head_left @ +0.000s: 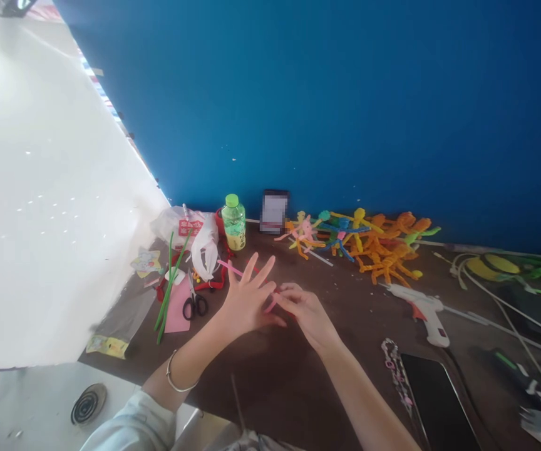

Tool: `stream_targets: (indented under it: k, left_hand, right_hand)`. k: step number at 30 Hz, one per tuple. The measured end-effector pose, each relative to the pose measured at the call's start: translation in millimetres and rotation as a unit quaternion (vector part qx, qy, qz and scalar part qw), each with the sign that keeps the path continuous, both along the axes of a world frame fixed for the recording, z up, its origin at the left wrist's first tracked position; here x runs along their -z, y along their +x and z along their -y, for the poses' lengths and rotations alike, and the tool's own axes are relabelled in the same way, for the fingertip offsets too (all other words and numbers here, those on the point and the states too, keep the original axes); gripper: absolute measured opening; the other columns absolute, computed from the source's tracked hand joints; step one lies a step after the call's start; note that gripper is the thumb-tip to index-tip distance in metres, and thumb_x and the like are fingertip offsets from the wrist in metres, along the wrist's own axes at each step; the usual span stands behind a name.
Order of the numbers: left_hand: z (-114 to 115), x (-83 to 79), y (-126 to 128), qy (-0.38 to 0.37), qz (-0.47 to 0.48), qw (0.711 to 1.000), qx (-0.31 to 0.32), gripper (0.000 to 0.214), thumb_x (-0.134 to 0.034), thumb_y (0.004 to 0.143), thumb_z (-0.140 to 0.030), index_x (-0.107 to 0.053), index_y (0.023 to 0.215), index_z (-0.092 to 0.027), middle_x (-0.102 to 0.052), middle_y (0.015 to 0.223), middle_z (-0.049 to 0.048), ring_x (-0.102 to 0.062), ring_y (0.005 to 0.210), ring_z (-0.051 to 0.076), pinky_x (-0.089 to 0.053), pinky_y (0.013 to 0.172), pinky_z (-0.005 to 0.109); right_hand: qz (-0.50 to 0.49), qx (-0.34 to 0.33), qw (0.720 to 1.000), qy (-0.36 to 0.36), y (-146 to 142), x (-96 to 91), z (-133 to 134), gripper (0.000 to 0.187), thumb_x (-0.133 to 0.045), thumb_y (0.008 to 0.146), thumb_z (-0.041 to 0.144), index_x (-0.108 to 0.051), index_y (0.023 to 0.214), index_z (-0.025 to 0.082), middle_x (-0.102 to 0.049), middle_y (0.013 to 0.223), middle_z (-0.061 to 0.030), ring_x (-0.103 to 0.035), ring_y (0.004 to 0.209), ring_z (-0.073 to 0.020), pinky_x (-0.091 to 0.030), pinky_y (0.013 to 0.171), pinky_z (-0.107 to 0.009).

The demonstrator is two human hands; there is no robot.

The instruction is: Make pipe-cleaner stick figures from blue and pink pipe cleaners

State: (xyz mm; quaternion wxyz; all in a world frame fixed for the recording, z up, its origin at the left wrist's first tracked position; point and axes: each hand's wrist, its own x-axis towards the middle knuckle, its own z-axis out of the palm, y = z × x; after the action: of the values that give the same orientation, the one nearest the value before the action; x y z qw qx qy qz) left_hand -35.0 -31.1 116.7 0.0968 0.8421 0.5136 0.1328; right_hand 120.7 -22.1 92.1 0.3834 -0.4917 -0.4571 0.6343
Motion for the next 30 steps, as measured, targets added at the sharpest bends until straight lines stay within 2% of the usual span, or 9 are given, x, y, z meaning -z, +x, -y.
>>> stream_targets:
  k: [3,7,10,14,19,21,26,28,30]
  left_hand:
    - [-2,5.9,-1,-0.07,0.05,0.996,0.025,0.062,-0.057,0.059,-0.065,-0.052,0.105,-0.024,-0.041,0.134,0.0099,-0.028,0.124,0.035,-0.018,0.095,0.063]
    - [-2,18.6,5,-0.063,0.088,0.993,-0.041,0.043,-0.06,0.065,-0.05,-0.054,0.096,-0.022,-0.058,0.11,0.0084,-0.036,0.12,0.033,-0.017,0.097,0.06]
    - [1,26.6,14,-0.033,0.11,0.99,-0.078,0.043,-0.063,0.062,-0.038,-0.052,0.1,-0.021,-0.056,0.109,0.0086,-0.037,0.118,0.031,-0.022,0.097,0.056]
    - [8,32.7,23,0.019,0.117,0.981,-0.153,0.049,-0.059,0.065,-0.035,-0.047,0.11,-0.021,-0.048,0.122,0.0108,-0.034,0.119,0.031,-0.026,0.094,0.056]
    - [10,34.8,25,0.087,0.051,0.97,-0.221,0.028,-0.054,0.071,-0.026,-0.056,0.099,-0.025,-0.035,0.138,0.0078,-0.029,0.121,0.037,-0.026,0.087,0.062]
    - [8,35.5,22,0.107,0.034,0.971,-0.209,0.017,-0.051,0.074,-0.025,-0.059,0.089,-0.024,-0.034,0.139,0.0059,-0.028,0.123,0.037,-0.02,0.088,0.065]
    - [-1,35.2,11,0.099,0.04,0.987,-0.124,0.014,-0.052,0.077,-0.028,-0.06,0.086,-0.023,-0.063,0.108,0.0068,-0.042,0.116,0.03,-0.005,0.094,0.068]
    - [-3,31.8,9,0.091,0.033,0.989,-0.113,0.013,-0.055,0.075,-0.031,-0.061,0.084,-0.024,-0.06,0.112,0.0061,-0.042,0.116,0.03,-0.009,0.094,0.069]
    - [-3,27.9,9,0.092,0.007,0.989,-0.119,0.009,-0.057,0.074,-0.029,-0.063,0.078,-0.023,-0.047,0.13,0.0047,-0.034,0.121,0.034,-0.014,0.091,0.071]
  right_hand:
    - [-0.037,0.021,0.999,-0.006,-3,3.2,0,0.02,-0.074,0.057,0.04,-0.07,0.059,0.02,-0.051,0.111,-0.0068,-0.044,0.11,-0.0241,-0.036,0.089,-0.032]
    - [-0.074,0.028,0.997,-0.012,-7,3.9,1,0.018,-0.073,0.06,0.039,-0.07,0.059,0.022,-0.047,0.123,-0.0063,-0.032,0.123,-0.0263,-0.031,0.096,-0.035]
    - [-0.09,0.028,0.996,-0.001,-10,4.8,2,0.018,-0.072,0.062,0.039,-0.069,0.056,0.022,-0.051,0.121,-0.0055,-0.028,0.126,-0.0259,-0.027,0.1,-0.036]
    - [-0.098,0.034,0.995,0.005,-13,8.2,4,0.019,-0.07,0.064,0.038,-0.067,0.054,0.022,-0.05,0.122,-0.0046,-0.026,0.128,-0.0252,-0.026,0.101,-0.036]
    - [-0.096,0.034,0.995,0.0,-14,12.8,5,0.016,-0.068,0.066,0.037,-0.069,0.058,0.023,-0.051,0.122,-0.0046,-0.024,0.129,-0.0248,-0.022,0.103,-0.037]
    - [-0.098,0.032,0.995,-0.001,-13,13.0,4,0.016,-0.069,0.066,0.038,-0.07,0.06,0.023,-0.052,0.121,-0.0048,-0.024,0.129,-0.0254,-0.021,0.103,-0.037]
    - [-0.104,0.027,0.994,0.0,-8,11.2,2,0.017,-0.068,0.066,0.039,-0.072,0.063,0.023,-0.058,0.114,-0.0066,-0.024,0.129,-0.0247,-0.021,0.103,-0.036]
    - [-0.116,0.037,0.993,-0.01,-7,12.0,2,0.016,-0.069,0.065,0.038,-0.071,0.062,0.023,-0.057,0.115,-0.0063,-0.027,0.127,-0.0248,-0.022,0.102,-0.035]
    - [-0.128,0.047,0.99,-0.025,-7,14.0,2,0.015,-0.07,0.064,0.038,-0.071,0.061,0.023,-0.056,0.117,-0.0058,-0.03,0.126,-0.0254,-0.025,0.101,-0.036]
